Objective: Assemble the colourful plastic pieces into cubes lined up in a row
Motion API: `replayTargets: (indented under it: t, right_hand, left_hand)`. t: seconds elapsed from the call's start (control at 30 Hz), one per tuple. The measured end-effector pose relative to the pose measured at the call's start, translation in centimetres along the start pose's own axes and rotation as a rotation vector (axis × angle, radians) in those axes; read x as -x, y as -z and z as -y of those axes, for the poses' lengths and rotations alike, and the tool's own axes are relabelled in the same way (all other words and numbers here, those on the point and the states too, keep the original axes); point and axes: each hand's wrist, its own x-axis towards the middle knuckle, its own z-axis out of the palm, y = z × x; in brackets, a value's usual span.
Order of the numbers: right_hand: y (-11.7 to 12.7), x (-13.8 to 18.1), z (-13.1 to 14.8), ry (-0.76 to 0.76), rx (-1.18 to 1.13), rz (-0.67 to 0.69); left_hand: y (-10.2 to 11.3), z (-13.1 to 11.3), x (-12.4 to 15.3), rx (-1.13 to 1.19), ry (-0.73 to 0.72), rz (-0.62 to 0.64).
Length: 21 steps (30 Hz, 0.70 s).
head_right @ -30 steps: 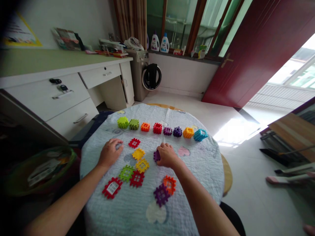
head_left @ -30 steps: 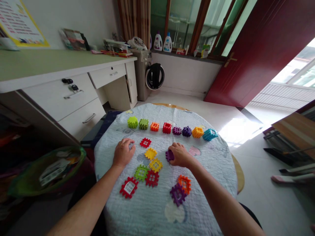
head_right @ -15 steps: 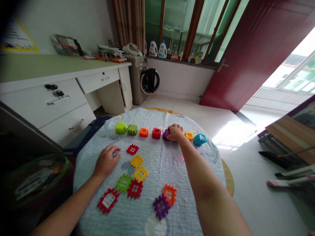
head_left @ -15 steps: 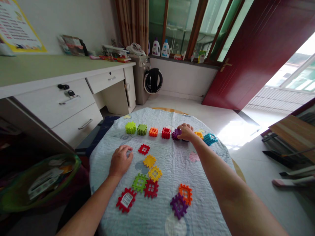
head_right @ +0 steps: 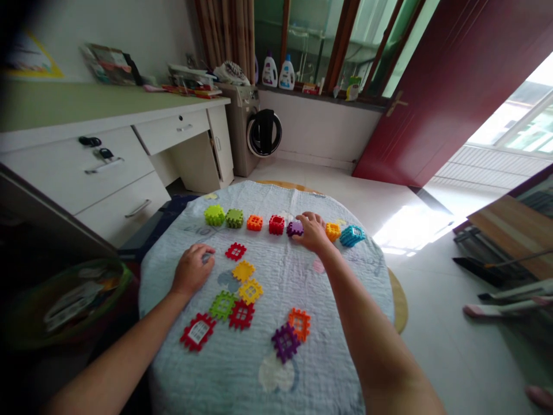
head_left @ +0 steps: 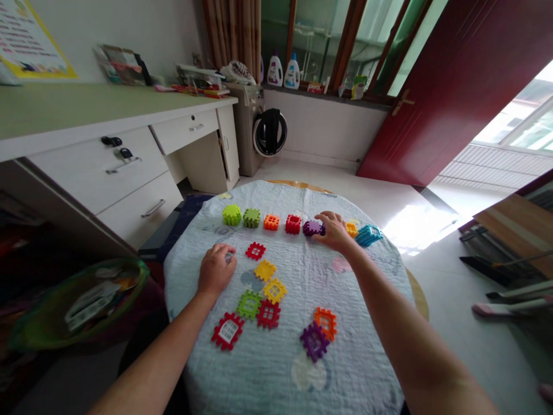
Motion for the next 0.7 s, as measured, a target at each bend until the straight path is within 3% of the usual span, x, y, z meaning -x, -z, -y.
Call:
replayTargets:
  t: [0.2,0.3,0.5,0.7]
  right_hand:
    - [0.0,9.3,2.3,0.187,-0.186,0.208]
    - [0.0,12.4,3.5,0.253,-0.221,0.324]
    - [0.3,15.5,5.2,0.351,-0.219,0.536]
    - [-0.4,17.0,5.8,0.386,-0.145,0.536]
  left_hand:
    - [-0.1,-0.2,0.0,-0.029,-0.002,0.007]
    - [0.0,-0.3,0.0,-0.055,0.003,0.013]
    - [0.0,-0.5,0.1,-0.078,0.014,0.022]
    - [0.1,-0.3,-0.2,0.037,0.026,0.02]
